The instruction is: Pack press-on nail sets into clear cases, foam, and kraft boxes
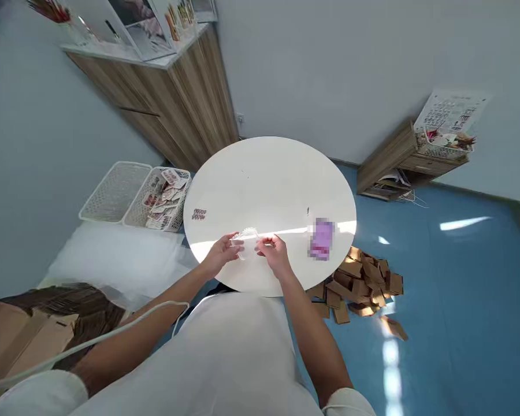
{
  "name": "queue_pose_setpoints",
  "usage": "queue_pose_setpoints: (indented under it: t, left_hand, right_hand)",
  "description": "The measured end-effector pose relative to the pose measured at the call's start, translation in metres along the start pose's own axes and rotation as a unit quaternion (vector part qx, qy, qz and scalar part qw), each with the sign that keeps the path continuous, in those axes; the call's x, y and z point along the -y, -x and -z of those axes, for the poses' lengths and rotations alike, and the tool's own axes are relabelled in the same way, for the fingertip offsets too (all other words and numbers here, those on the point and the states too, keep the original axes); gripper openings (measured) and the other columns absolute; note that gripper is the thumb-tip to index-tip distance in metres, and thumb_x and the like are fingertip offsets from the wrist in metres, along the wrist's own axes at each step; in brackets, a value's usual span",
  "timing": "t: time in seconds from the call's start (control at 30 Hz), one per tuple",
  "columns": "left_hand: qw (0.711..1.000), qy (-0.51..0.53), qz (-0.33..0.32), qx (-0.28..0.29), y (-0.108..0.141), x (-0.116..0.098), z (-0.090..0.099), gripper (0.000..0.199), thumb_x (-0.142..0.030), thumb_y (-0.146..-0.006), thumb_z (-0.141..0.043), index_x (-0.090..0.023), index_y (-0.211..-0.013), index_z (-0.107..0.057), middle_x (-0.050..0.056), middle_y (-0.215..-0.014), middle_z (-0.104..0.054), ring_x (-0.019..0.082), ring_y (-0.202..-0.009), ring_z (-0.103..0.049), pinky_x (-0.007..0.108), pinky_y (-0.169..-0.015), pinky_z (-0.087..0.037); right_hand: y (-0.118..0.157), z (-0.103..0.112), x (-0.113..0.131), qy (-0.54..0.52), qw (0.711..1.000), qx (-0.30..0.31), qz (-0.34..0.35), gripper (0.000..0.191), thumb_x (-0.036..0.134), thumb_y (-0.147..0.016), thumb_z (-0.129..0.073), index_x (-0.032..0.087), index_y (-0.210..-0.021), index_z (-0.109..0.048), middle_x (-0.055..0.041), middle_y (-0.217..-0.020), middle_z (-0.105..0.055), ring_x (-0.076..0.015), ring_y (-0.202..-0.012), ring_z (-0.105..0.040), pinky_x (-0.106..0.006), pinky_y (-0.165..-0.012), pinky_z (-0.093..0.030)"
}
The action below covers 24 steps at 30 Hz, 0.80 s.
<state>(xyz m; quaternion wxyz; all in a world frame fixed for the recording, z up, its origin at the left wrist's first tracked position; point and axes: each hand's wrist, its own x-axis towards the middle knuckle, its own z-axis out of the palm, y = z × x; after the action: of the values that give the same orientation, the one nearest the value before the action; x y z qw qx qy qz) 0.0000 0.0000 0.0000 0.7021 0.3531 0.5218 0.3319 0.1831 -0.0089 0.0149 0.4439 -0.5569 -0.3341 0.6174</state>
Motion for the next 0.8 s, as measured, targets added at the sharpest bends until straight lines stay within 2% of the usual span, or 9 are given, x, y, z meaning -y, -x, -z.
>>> queue_pose_setpoints:
  t: [0.17, 0.27, 0.37, 0.43, 0.47, 0.53, 0.6, 0.7, 0.8]
  left_hand:
    - [0.998, 0.050, -0.001, -0.025, -0.001, 0.006, -0.003, 0.039, -0.038, -0.064, -0.069, -0.019, -0.095, -0.054, 0.001, -0.083, -0.062, 0.012, -0.072, -0.061, 0.031, -0.074, -0.045]
    - [0.998, 0.050, -0.017, -0.037, -0.002, 0.006, -0.004, 0.039, -0.038, -0.064, -0.069, -0.020, -0.095, -0.053, 0.000, -0.080, -0.062, 0.011, -0.069, -0.061, 0.030, -0.071, -0.046]
    - [0.999, 0.021, -0.026, -0.044, -0.002, 0.005, -0.005, 0.040, -0.039, -0.065, -0.068, -0.019, -0.096, -0.053, 0.000, -0.079, -0.062, 0.012, -0.068, -0.062, 0.029, -0.067, -0.046]
    - [0.999, 0.001, -0.029, -0.046, -0.002, 0.004, -0.006, 0.040, -0.039, -0.064, -0.068, -0.019, -0.095, -0.054, 0.000, -0.078, -0.062, 0.013, -0.067, -0.062, 0.028, -0.064, -0.046]
    - [0.999, -0.005, -0.030, -0.044, -0.002, 0.003, -0.006, 0.039, -0.039, -0.064, -0.068, -0.018, -0.094, -0.054, 0.000, -0.078, -0.062, 0.013, -0.066, -0.062, 0.028, -0.063, -0.046]
    - [0.999, -0.010, -0.030, -0.031, -0.002, 0.002, -0.008, 0.038, -0.039, -0.064, -0.067, -0.018, -0.093, -0.054, 0.000, -0.077, -0.061, 0.012, -0.064, -0.062, 0.028, -0.062, -0.046]
    - [0.999, -0.013, -0.034, -0.020, -0.003, 0.001, -0.009, 0.037, -0.039, -0.064, -0.068, -0.017, -0.092, -0.054, 0.000, -0.076, -0.061, 0.012, -0.063, -0.061, 0.027, -0.060, -0.046]
    - [0.999, -0.018, -0.040, -0.010, -0.005, 0.000, -0.012, 0.038, -0.038, -0.063, -0.069, -0.017, -0.092, -0.054, 0.000, -0.075, -0.060, 0.012, -0.062, -0.061, 0.026, -0.059, -0.046]
    - [0.999, -0.017, -0.039, 0.004, -0.005, 0.002, -0.013, 0.037, -0.039, -0.066, -0.067, -0.017, -0.093, -0.053, 0.000, -0.076, -0.059, 0.011, -0.064, -0.060, 0.027, -0.061, -0.047]
  right_hand:
    - [0.007, 0.000, -0.006, -0.009, 1.000, -0.013, -0.022, 0.028, 0.039, -0.061, -0.068, 0.019, -0.069, -0.050, 0.0012, -0.079, -0.056, -0.0132, -0.067, -0.062, -0.029, -0.064, -0.050]
    - [0.010, 0.002, -0.011, -0.004, 1.000, 0.006, -0.029, 0.029, 0.040, -0.061, -0.067, 0.020, -0.068, -0.047, 0.0021, -0.078, -0.055, -0.0143, -0.069, -0.063, -0.029, -0.065, -0.051]
    - [0.013, 0.008, -0.015, 0.049, 0.998, 0.037, -0.018, 0.027, 0.042, -0.066, -0.062, 0.021, -0.071, -0.047, 0.0016, -0.077, -0.056, -0.0159, -0.073, -0.064, -0.033, -0.069, -0.051]
    - [0.014, 0.015, -0.015, 0.120, 0.991, 0.047, 0.026, 0.026, 0.042, -0.068, -0.061, 0.022, -0.080, -0.049, -0.0016, -0.088, -0.058, -0.0182, -0.083, -0.062, -0.036, -0.076, -0.050]
    - [0.016, 0.018, -0.014, 0.162, 0.983, 0.051, 0.063, 0.029, 0.041, -0.067, -0.062, 0.023, -0.086, -0.050, -0.0042, -0.099, -0.057, -0.0199, -0.093, -0.059, -0.038, -0.080, -0.048]
    - [0.018, 0.025, -0.010, 0.248, 0.956, 0.074, 0.141, 0.043, 0.038, -0.062, -0.067, 0.025, -0.099, -0.049, -0.0077, -0.124, -0.045, -0.0233, -0.113, -0.047, -0.041, -0.088, -0.044]
    - [0.020, 0.030, -0.006, 0.315, 0.923, 0.115, 0.188, 0.054, 0.035, -0.060, -0.070, 0.027, -0.108, -0.046, -0.0078, -0.137, -0.031, -0.0249, -0.124, -0.035, -0.043, -0.092, -0.041]
    - [0.020, 0.035, -0.002, 0.374, 0.890, 0.153, 0.210, 0.051, 0.030, -0.066, -0.065, 0.027, -0.112, -0.044, -0.0083, -0.138, -0.030, -0.0249, -0.127, -0.031, -0.043, -0.091, -0.042]
    - [0.018, 0.035, -0.003, 0.393, 0.876, 0.156, 0.233, 0.044, 0.027, -0.068, -0.063, 0.025, -0.110, -0.046, -0.0092, -0.133, -0.038, -0.0243, -0.126, -0.033, -0.043, -0.092, -0.041]
